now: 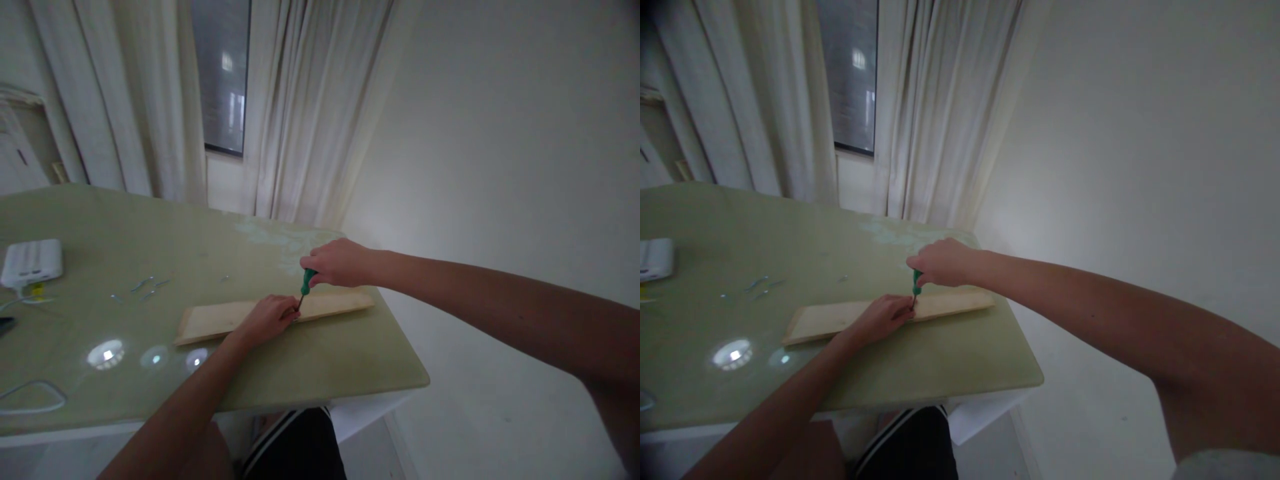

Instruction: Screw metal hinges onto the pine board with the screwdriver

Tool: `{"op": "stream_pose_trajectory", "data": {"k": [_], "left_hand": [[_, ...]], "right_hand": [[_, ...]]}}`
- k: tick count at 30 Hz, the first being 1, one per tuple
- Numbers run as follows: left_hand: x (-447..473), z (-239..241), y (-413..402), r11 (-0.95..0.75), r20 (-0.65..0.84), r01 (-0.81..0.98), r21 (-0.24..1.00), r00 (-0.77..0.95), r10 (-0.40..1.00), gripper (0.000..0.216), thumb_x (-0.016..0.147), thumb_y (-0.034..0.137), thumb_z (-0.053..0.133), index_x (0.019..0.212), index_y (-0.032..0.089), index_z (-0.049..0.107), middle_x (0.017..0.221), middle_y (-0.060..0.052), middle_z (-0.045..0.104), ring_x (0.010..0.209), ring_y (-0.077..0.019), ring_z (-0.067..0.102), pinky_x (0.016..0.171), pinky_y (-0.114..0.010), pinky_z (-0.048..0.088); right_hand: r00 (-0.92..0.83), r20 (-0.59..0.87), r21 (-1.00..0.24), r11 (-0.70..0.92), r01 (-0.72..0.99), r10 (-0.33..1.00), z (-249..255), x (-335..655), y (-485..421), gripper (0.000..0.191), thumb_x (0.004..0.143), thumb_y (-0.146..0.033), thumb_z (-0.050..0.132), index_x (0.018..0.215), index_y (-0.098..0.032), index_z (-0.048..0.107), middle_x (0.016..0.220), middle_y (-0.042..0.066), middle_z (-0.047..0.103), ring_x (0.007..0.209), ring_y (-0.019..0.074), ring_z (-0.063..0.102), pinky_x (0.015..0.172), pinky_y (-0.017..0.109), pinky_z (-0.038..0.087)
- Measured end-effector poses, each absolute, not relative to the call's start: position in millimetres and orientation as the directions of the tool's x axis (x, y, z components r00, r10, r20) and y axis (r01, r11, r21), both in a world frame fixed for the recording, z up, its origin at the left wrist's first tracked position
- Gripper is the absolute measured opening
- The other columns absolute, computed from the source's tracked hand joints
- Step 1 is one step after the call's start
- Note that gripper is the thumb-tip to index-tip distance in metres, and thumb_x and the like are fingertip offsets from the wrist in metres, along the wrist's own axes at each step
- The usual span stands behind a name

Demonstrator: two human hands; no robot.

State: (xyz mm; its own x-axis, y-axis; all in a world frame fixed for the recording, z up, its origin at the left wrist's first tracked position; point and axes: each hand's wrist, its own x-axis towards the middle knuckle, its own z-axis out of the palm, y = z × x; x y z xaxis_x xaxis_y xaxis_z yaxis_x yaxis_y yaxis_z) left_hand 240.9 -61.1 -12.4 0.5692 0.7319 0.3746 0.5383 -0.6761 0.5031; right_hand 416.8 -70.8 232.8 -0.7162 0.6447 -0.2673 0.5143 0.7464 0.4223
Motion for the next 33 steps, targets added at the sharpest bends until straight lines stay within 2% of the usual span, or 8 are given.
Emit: {"op": "stream_pose_trajectory", "data": {"k": [5,9,13,20,23,27,29,33], "left_hand": [[240.0,-13.1,-60.8,-0.683,0.376,0.53,0.502,0.578,0.724,0.015,0.102,0.028,0.056,0.093,0.023,0.066,0.091,-0.004,0.074,0.084,-0.0209,0.068,0.077,-0.029,0.045],[240.9,-13.3,-60.0,-0.682,0.381,0.523,0.511,0.573,0.725,0.017,0.103,0.027,0.055,0.09,0.022,0.065,0.089,-0.003,0.074,0.081,-0.0198,0.068,0.075,-0.028,0.044],[241.0,-12.4,-60.7,-0.676,0.384,0.518,0.524,0.566,0.73,0.018,0.102,0.027,0.056,0.087,0.023,0.063,0.086,-0.003,0.072,0.08,-0.0194,0.067,0.074,-0.028,0.042],[239.5,-13.8,-60.8,-0.683,0.388,0.509,0.524,0.572,0.723,0.017,0.103,0.029,0.055,0.089,0.023,0.064,0.092,-0.003,0.073,0.086,-0.0203,0.068,0.079,-0.029,0.045],[239.6,-14.0,-59.8,-0.688,0.392,0.506,0.521,0.574,0.719,0.019,0.103,0.029,0.056,0.087,0.023,0.064,0.09,-0.003,0.073,0.084,-0.02,0.067,0.077,-0.029,0.045],[239.7,-13.4,-59.3,-0.691,0.395,0.502,0.52,0.576,0.716,0.02,0.103,0.028,0.056,0.086,0.023,0.064,0.088,-0.002,0.072,0.081,-0.0194,0.066,0.075,-0.028,0.044],[239.7,-13.0,-59.5,-0.691,0.394,0.502,0.521,0.576,0.716,0.019,0.103,0.028,0.056,0.086,0.023,0.065,0.088,-0.002,0.072,0.082,-0.0194,0.066,0.075,-0.028,0.044],[240.2,-12.5,-60.3,-0.692,0.388,0.508,0.514,0.582,0.715,0.015,0.1,0.027,0.058,0.088,0.023,0.066,0.089,-0.002,0.073,0.081,-0.0194,0.067,0.076,-0.028,0.044]], "right_hand": [[-0.557,-0.169,0.463,0.564,0.684,0.813,217.4,414.3,-71.3,0.064,0.111,-0.06,0.032,0.107,-0.015,0.077,0.103,0.021,0.079,0.104,0.0368,0.076,0.077,0.04,0.053],[-0.601,-0.29,0.432,0.663,0.612,0.744,228.1,419.1,-69.5,0.051,0.102,-0.059,0.059,0.137,-0.022,0.062,0.121,0.017,0.076,0.108,0.0339,0.075,0.077,0.036,0.052],[-0.708,-0.291,0.447,0.746,0.494,0.644,233.5,416.0,-68.9,0.039,0.1,-0.043,0.069,0.134,-0.026,0.061,0.127,0.014,0.074,0.106,0.03,0.075,0.075,0.032,0.05],[-0.611,-0.206,0.467,0.626,0.625,0.764,214.2,408.4,-72.2,0.052,0.114,-0.051,0.029,0.122,-0.018,0.069,0.107,0.02,0.079,0.105,0.0348,0.076,0.077,0.04,0.052],[-0.635,-0.272,0.394,0.686,0.612,0.723,223.4,413.0,-72.4,0.048,0.108,-0.058,0.049,0.136,-0.02,0.058,0.118,0.018,0.078,0.104,0.0335,0.075,0.074,0.037,0.05],[-0.697,-0.309,0.357,0.758,0.546,0.647,237.9,415.5,-69.9,0.041,0.1,-0.05,0.068,0.131,-0.025,0.06,0.131,0.013,0.074,0.108,0.0296,0.074,0.072,0.032,0.047],[-0.692,-0.271,0.411,0.731,0.545,0.669,236.2,414.0,-68.8,0.038,0.103,-0.052,0.061,0.127,-0.023,0.064,0.125,0.015,0.075,0.106,0.0316,0.075,0.074,0.034,0.049],[-0.604,-0.198,0.505,0.608,0.613,0.772,222.5,411.6,-70.4,0.06,0.112,-0.057,0.031,0.113,-0.015,0.074,0.108,0.022,0.079,0.107,0.0373,0.076,0.078,0.041,0.053]]}}
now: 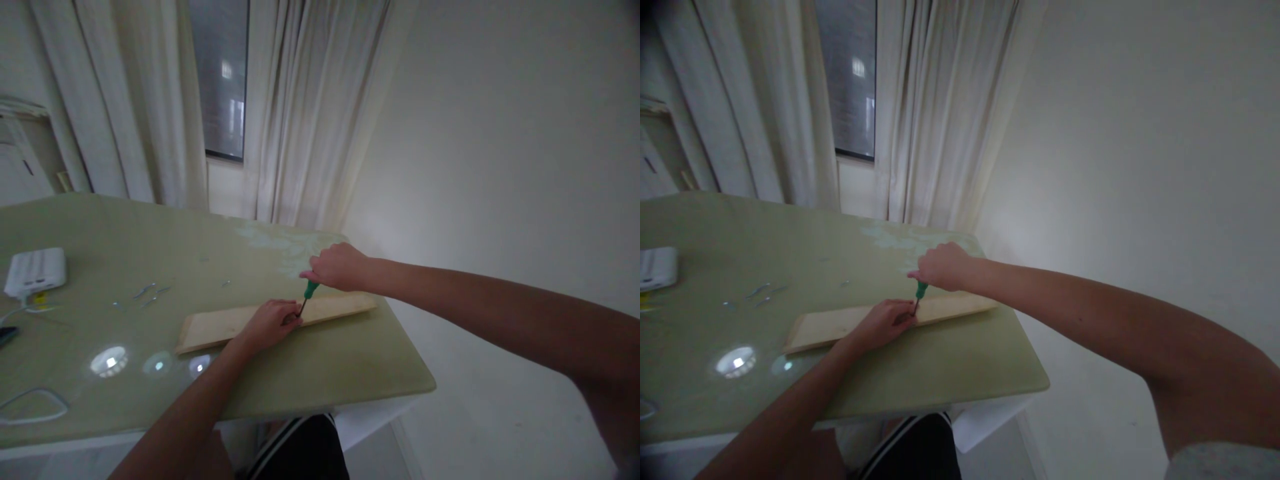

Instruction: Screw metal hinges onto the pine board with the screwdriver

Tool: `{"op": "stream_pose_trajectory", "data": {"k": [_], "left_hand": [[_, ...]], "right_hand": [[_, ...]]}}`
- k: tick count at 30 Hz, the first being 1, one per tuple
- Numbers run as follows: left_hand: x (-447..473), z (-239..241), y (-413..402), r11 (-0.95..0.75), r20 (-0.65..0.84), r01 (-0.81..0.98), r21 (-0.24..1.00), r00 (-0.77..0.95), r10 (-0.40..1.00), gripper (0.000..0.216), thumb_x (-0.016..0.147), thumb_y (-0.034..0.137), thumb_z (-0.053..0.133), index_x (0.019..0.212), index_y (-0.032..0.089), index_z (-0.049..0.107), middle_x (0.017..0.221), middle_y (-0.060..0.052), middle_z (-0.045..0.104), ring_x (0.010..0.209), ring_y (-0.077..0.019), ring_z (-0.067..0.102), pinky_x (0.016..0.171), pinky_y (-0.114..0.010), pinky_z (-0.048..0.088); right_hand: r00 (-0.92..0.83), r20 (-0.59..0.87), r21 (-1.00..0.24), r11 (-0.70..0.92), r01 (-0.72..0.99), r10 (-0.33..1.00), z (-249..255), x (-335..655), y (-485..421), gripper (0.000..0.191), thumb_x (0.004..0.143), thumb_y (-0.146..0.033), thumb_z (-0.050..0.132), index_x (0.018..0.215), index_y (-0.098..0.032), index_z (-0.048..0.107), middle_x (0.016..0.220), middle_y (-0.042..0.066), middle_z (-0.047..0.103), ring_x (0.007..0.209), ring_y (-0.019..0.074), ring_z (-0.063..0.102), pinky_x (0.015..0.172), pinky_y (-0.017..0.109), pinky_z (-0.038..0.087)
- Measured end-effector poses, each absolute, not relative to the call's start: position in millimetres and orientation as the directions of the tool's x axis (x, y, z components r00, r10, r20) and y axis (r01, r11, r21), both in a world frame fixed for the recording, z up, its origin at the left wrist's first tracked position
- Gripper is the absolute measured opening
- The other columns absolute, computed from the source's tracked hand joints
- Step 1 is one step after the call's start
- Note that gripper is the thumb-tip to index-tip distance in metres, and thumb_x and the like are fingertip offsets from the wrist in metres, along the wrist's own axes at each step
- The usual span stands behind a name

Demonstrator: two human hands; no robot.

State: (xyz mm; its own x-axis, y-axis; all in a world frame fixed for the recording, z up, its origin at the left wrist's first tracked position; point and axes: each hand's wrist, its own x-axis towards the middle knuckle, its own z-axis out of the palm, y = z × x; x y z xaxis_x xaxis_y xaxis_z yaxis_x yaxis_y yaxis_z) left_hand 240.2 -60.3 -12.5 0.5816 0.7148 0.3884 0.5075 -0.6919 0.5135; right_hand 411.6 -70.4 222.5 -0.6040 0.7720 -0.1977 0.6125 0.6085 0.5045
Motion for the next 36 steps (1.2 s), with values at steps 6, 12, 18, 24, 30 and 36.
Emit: {"op": "stream_pose_trajectory", "data": {"k": [6,12,18,24,30,36], "left_hand": [[241.3,-11.5,-61.1,-0.689,0.384,0.523,0.501,0.58,0.719,0.016,0.101,0.028,0.056,0.089,0.023,0.067,0.09,-0.004,0.074,0.082,-0.0204,0.067,0.077,-0.029,0.046],[241.7,-11.8,-62.0,-0.684,0.391,0.53,0.501,0.567,0.725,0.015,0.101,0.029,0.059,0.09,0.024,0.067,0.088,-0.003,0.073,0.081,-0.0202,0.067,0.076,-0.029,0.045],[242.6,-9.9,-62.9,-0.694,0.395,0.529,0.489,0.575,0.717,0.018,0.103,0.028,0.056,0.087,0.023,0.064,0.09,-0.004,0.073,0.083,-0.0208,0.068,0.077,-0.029,0.044],[243.2,-11.8,-61.2,-0.696,0.402,0.531,0.483,0.572,0.715,0.021,0.102,0.025,0.057,0.082,0.023,0.061,0.084,-0.003,0.07,0.078,-0.0195,0.065,0.073,-0.028,0.043],[242.6,-14.8,-61.5,-0.693,0.394,0.54,0.478,0.574,0.718,0.017,0.103,0.029,0.057,0.09,0.024,0.067,0.093,-0.004,0.075,0.086,-0.0211,0.07,0.079,-0.029,0.047],[243.3,-13.2,-63.0,-0.698,0.4,0.543,0.466,0.575,0.714,0.021,0.107,0.033,0.051,0.102,0.025,0.07,0.102,-0.006,0.077,0.096,-0.0234,0.072,0.089,-0.032,0.049]], "right_hand": [[-0.583,-0.295,0.442,0.649,0.619,0.757,227.5,417.0,-75.5,0.054,0.104,-0.06,0.056,0.137,-0.018,0.06,0.12,0.021,0.078,0.111,0.037,0.075,0.08,0.041,0.055],[-0.632,-0.221,0.428,0.656,0.622,0.743,222.6,409.4,-73.5,0.046,0.108,-0.055,0.048,0.132,-0.019,0.063,0.115,0.019,0.079,0.107,0.0353,0.076,0.079,0.039,0.054],[-0.533,-0.247,0.449,0.583,0.677,0.809,218.5,415.0,-60.8,0.051,0.106,-0.06,0.049,0.129,-0.016,0.066,0.116,0.02,0.078,0.109,0.0366,0.075,0.076,0.039,0.053],[-0.725,-0.263,0.405,0.755,0.516,0.636,233.7,422.3,-59.7,0.034,0.101,-0.042,0.067,0.131,-0.028,0.06,0.131,0.011,0.069,0.105,0.0265,0.073,0.068,0.029,0.045],[-0.656,-0.278,0.494,0.69,0.529,0.702,230.0,412.4,-63.6,0.044,0.104,-0.056,0.057,0.119,-0.019,0.073,0.112,0.016,0.077,0.103,0.0328,0.076,0.072,0.034,0.05],[-0.566,-0.283,0.527,0.619,0.582,0.774,215.5,417.8,-65.2,0.065,0.109,-0.065,0.035,0.112,-0.016,0.078,0.105,0.021,0.08,0.106,0.0362,0.076,0.08,0.04,0.053]]}}
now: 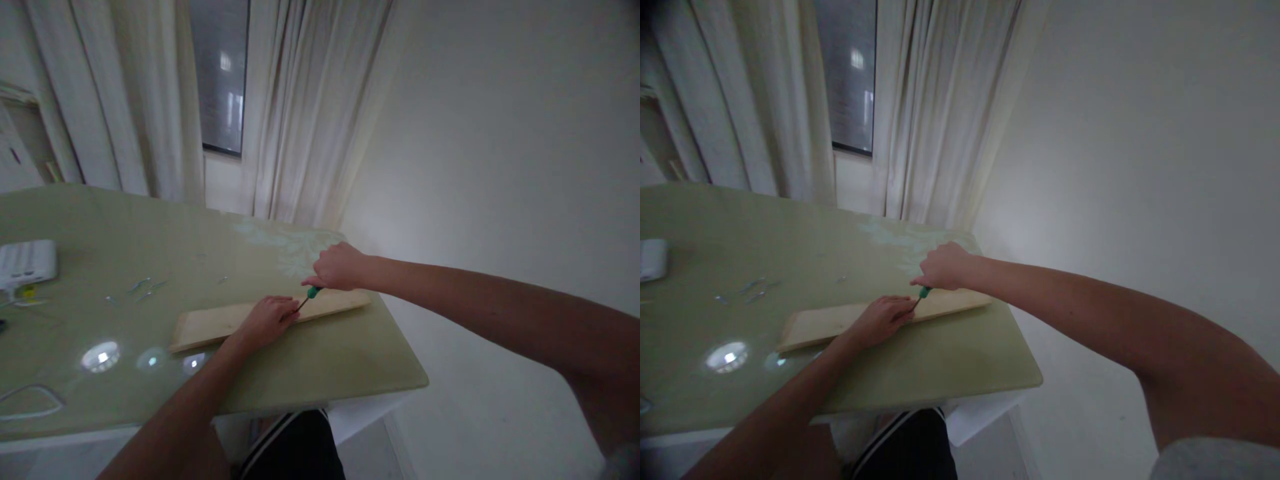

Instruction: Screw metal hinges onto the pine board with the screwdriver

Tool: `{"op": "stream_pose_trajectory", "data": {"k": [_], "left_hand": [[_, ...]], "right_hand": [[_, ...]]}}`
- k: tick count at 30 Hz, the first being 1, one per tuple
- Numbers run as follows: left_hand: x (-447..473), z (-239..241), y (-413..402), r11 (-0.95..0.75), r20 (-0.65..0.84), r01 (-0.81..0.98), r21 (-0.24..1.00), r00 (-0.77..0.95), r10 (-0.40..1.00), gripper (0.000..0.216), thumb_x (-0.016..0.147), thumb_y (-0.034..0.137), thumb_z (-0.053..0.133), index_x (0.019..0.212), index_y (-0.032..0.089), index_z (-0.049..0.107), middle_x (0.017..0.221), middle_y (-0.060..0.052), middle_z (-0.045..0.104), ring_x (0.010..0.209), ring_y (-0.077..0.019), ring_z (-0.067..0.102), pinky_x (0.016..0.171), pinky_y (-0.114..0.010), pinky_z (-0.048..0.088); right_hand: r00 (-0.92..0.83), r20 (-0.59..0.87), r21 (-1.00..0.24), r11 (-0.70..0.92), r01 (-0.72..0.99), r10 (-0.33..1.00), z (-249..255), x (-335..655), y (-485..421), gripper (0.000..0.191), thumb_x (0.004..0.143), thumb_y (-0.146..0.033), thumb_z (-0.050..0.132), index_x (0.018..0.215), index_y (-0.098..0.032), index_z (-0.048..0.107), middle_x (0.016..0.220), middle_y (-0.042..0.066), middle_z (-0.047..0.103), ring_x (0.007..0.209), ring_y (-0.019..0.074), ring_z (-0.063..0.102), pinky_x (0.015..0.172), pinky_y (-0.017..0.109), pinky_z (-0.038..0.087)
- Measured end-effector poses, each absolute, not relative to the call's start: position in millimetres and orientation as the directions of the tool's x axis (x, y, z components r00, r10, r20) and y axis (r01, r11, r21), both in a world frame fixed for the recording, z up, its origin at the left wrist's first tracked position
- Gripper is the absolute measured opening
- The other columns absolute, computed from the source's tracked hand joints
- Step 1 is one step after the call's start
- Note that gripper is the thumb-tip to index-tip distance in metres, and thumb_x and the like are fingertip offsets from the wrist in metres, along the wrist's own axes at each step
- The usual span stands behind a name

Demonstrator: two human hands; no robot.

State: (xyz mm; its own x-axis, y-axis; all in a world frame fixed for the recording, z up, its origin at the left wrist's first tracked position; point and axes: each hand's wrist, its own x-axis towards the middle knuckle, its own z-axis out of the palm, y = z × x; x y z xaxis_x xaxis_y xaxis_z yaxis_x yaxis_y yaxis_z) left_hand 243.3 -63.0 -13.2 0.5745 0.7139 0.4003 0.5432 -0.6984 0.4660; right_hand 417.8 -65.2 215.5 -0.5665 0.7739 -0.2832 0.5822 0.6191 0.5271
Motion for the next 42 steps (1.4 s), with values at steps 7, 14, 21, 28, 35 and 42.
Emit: {"op": "stream_pose_trajectory", "data": {"k": [7,14,21,28,35,42], "left_hand": [[242.2,-12.2,-63.8,-0.698,0.408,0.552,0.456,0.567,0.716,0.024,0.106,0.03,0.054,0.085,0.024,0.064,0.09,-0.003,0.073,0.083,-0.02,0.069,0.077,-0.029,0.046],[243.0,-10.3,-64.3,-0.701,0.411,0.556,0.446,0.569,0.712,0.022,0.107,0.03,0.054,0.089,0.023,0.065,0.095,-0.003,0.074,0.089,-0.021,0.069,0.081,-0.029,0.045],[242.0,-11.4,-63.1,-0.697,0.41,0.567,0.439,0.564,0.717,0.024,0.105,0.028,0.055,0.083,0.022,0.062,0.087,-0.002,0.071,0.082,-0.0201,0.067,0.078,-0.029,0.044],[243.1,-13.2,-63.5,-0.712,0.419,0.563,0.42,0.575,0.702,0.023,0.107,0.028,0.053,0.088,0.023,0.064,0.095,-0.004,0.075,0.087,-0.021,0.069,0.081,-0.03,0.045],[243.3,-13.8,-65.0,-0.707,0.412,0.586,0.397,0.574,0.707,0.02,0.107,0.031,0.054,0.09,0.023,0.064,0.095,-0.003,0.075,0.088,-0.0216,0.07,0.08,-0.03,0.045],[244.0,-17.1,-62.1,-0.694,0.4,0.598,0.401,0.567,0.72,0.023,0.108,0.032,0.051,0.093,0.024,0.066,0.099,-0.004,0.076,0.093,-0.022,0.071,0.083,-0.031,0.046]], "right_hand": [[-0.747,-0.272,0.41,0.775,0.481,0.607,231.8,422.4,-60.8,0.041,0.103,-0.054,0.062,0.133,-0.025,0.064,0.123,0.012,0.078,0.104,0.0276,0.075,0.073,0.03,0.047],[-0.556,-0.123,0.495,0.537,0.683,0.822,214.0,416.3,-56.3,0.07,0.111,-0.064,0.028,0.098,-0.016,0.078,0.1,0.019,0.081,0.097,0.0364,0.078,0.07,0.038,0.05],[-0.685,-0.223,0.381,0.709,0.594,0.694,218.5,419.5,-60.2,0.053,0.101,-0.063,0.059,0.132,-0.021,0.066,0.119,0.015,0.079,0.104,0.0323,0.076,0.071,0.033,0.049],[-0.633,-0.215,0.463,0.648,0.605,0.744,224.3,415.3,-57.9,0.057,0.099,-0.07,0.056,0.115,-0.019,0.075,0.112,0.018,0.08,0.101,0.0335,0.076,0.07,0.034,0.047],[-0.701,-0.23,0.5,0.7,0.51,0.675,213.5,406.7,-64.0,0.057,0.11,-0.059,0.04,0.114,-0.016,0.077,0.104,0.019,0.081,0.099,0.0314,0.076,0.076,0.036,0.05],[-0.698,-0.307,0.454,0.744,0.49,0.647,222.6,413.9,-60.4,0.053,0.102,-0.059,0.062,0.139,-0.021,0.06,0.124,0.016,0.076,0.103,0.03,0.075,0.072,0.032,0.048]]}}
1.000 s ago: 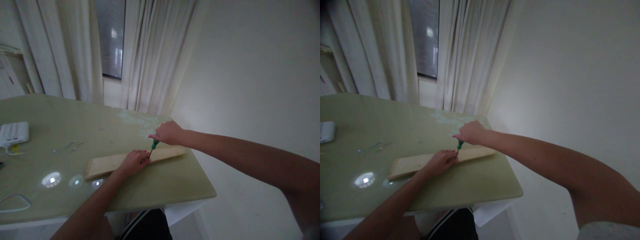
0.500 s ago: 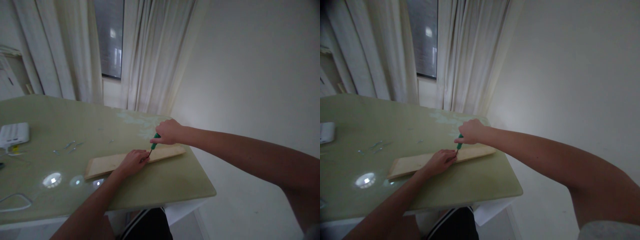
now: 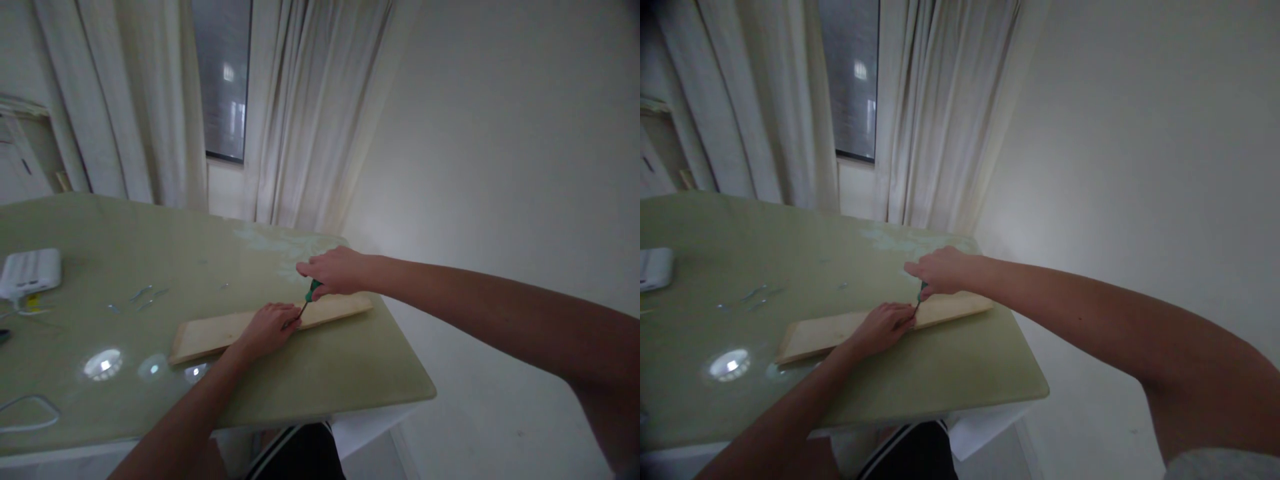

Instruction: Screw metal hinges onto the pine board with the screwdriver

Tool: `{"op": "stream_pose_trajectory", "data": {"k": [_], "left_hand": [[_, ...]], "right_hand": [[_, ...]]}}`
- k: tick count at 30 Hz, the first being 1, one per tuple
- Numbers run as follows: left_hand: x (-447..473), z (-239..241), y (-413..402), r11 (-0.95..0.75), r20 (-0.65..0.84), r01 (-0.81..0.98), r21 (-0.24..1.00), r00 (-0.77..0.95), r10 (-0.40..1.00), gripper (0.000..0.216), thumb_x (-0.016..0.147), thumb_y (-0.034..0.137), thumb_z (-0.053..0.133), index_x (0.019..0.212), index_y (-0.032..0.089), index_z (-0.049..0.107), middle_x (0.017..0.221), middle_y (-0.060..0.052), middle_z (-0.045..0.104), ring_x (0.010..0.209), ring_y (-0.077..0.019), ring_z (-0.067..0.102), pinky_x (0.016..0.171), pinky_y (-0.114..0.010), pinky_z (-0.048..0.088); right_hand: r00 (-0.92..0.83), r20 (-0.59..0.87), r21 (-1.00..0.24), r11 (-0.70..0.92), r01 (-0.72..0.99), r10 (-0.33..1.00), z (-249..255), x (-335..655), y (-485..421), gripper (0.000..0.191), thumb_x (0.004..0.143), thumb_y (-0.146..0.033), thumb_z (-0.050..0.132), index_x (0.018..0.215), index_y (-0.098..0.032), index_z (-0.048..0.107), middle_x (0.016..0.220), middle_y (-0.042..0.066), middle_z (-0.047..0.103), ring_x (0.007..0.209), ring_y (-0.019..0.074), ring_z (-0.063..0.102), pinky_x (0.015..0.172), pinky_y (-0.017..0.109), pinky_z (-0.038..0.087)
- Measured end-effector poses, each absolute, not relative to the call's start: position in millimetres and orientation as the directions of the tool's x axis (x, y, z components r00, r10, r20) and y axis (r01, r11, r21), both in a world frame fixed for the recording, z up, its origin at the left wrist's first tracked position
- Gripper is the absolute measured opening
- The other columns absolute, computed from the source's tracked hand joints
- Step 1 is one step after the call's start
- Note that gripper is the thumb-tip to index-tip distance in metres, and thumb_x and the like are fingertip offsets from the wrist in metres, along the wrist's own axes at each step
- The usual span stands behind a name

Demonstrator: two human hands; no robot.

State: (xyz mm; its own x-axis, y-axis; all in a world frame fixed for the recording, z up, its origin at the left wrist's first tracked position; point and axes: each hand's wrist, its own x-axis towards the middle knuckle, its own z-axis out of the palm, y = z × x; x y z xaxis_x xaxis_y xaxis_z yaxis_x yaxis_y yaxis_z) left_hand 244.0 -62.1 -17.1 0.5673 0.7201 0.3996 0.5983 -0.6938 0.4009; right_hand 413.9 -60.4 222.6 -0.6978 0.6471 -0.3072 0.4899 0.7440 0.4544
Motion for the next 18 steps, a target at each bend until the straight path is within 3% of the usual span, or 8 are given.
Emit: {"op": "stream_pose_trajectory", "data": {"k": [3,9,12,14,16,18], "left_hand": [[244.2,-15.3,-63.2,-0.694,0.399,0.594,0.407,0.568,0.72,0.022,0.108,0.031,0.052,0.094,0.024,0.067,0.099,-0.004,0.077,0.092,-0.0214,0.071,0.082,-0.03,0.047],[243.6,-11.7,-64.8,-0.69,0.393,0.58,0.433,0.568,0.723,0.019,0.106,0.033,0.055,0.096,0.024,0.068,0.105,-0.005,0.077,0.094,-0.0233,0.072,0.084,-0.032,0.048],[243.5,-12.8,-63.9,-0.688,0.396,0.578,0.439,0.563,0.726,0.023,0.107,0.031,0.051,0.093,0.024,0.068,0.099,-0.005,0.077,0.091,-0.0218,0.071,0.082,-0.031,0.048],[243.5,-13.7,-63.6,-0.684,0.4,0.577,0.446,0.555,0.729,0.023,0.107,0.03,0.052,0.093,0.024,0.068,0.098,-0.005,0.076,0.09,-0.0211,0.071,0.082,-0.03,0.048],[243.5,-13.9,-63.7,-0.681,0.402,0.576,0.453,0.55,0.732,0.022,0.107,0.03,0.053,0.092,0.024,0.068,0.098,-0.004,0.077,0.09,-0.0208,0.071,0.082,-0.029,0.048],[243.5,-13.4,-64.2,-0.679,0.399,0.575,0.457,0.549,0.734,0.021,0.106,0.03,0.054,0.091,0.024,0.067,0.097,-0.004,0.077,0.089,-0.021,0.071,0.081,-0.029,0.047]], "right_hand": [[-0.758,-0.381,0.426,0.828,0.364,0.529,228.6,415.3,-58.8,0.039,0.103,-0.05,0.063,0.133,-0.025,0.062,0.123,0.012,0.076,0.102,0.0275,0.074,0.071,0.03,0.046],[-0.606,-0.16,0.509,0.591,0.626,0.78,205.9,409.6,-63.0,0.052,0.114,-0.049,0.031,0.116,-0.016,0.071,0.102,0.019,0.079,0.101,0.0333,0.076,0.075,0.038,0.051],[-0.636,-0.222,0.451,0.656,0.605,0.739,211.3,413.2,-60.6,0.055,0.105,-0.061,0.052,0.136,-0.016,0.06,0.114,0.019,0.079,0.105,0.0343,0.076,0.074,0.037,0.052],[-0.701,-0.286,0.415,0.744,0.524,0.654,220.3,415.6,-58.4,0.057,0.098,-0.058,0.068,0.14,-0.022,0.055,0.124,0.016,0.076,0.106,0.0326,0.075,0.072,0.034,0.051],[-0.75,-0.314,0.418,0.794,0.441,0.582,225.7,415.3,-57.4,0.046,0.099,-0.049,0.07,0.136,-0.026,0.059,0.127,0.013,0.075,0.105,0.0306,0.075,0.071,0.032,0.049],[-0.746,-0.29,0.448,0.774,0.448,0.6,223.7,412.2,-58.4,0.038,0.104,-0.051,0.061,0.132,-0.025,0.064,0.12,0.014,0.077,0.103,0.0307,0.076,0.073,0.033,0.05]]}}
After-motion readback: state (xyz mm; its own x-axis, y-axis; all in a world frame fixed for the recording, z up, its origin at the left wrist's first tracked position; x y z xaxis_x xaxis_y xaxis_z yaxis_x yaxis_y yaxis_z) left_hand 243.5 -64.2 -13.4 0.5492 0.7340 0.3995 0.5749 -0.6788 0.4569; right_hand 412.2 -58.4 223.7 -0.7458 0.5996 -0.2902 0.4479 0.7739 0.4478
